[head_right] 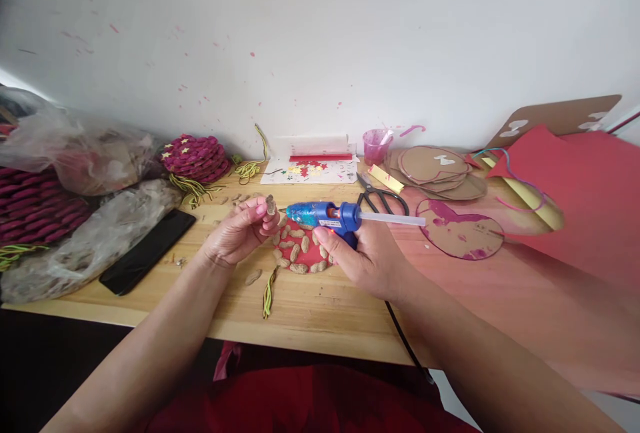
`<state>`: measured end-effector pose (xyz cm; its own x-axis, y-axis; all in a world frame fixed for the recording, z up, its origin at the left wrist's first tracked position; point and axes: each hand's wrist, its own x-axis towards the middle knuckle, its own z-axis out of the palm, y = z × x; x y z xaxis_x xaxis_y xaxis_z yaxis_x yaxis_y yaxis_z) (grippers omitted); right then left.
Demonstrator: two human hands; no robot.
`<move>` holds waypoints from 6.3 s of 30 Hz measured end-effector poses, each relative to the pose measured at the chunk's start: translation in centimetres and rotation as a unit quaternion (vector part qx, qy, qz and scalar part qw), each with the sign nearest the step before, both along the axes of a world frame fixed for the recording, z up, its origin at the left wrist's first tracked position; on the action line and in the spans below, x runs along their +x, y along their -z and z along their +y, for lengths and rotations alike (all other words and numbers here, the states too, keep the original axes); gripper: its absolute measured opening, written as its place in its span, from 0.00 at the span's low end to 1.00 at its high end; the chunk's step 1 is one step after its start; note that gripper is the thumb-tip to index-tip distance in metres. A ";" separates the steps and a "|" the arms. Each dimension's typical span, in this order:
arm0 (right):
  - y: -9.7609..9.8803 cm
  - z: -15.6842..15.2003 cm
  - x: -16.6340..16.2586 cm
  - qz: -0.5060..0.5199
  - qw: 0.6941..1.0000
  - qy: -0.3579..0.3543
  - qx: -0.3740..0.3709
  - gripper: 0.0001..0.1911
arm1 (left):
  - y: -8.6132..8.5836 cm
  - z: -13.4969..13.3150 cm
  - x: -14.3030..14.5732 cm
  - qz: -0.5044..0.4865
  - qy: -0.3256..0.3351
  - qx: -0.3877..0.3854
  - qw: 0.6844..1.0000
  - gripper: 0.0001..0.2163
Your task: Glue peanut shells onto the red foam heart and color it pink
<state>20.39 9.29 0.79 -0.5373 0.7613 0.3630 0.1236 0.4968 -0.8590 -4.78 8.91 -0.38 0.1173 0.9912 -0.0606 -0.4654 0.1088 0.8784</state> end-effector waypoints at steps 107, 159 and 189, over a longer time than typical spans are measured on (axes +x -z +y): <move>3.4 2.5 -1.1 0.016 0.988 0.119 -0.093 0.23 | -1.4 -4.6 4.2 0.702 -0.013 0.204 0.682 0.09; 3.4 2.5 -1.0 0.041 0.971 0.144 -0.188 0.25 | -0.9 -6.6 4.9 0.801 0.095 0.258 0.533 0.16; 3.5 2.6 -1.1 0.067 0.961 0.151 -0.221 0.28 | -0.3 -6.5 4.7 0.788 0.069 0.279 0.545 0.15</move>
<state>19.26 11.92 -2.69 -0.2379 0.9711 0.0192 0.0787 0.0390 -0.9961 -0.03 2.45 -0.05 0.4308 0.8955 0.1122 0.8931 -0.4409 0.0898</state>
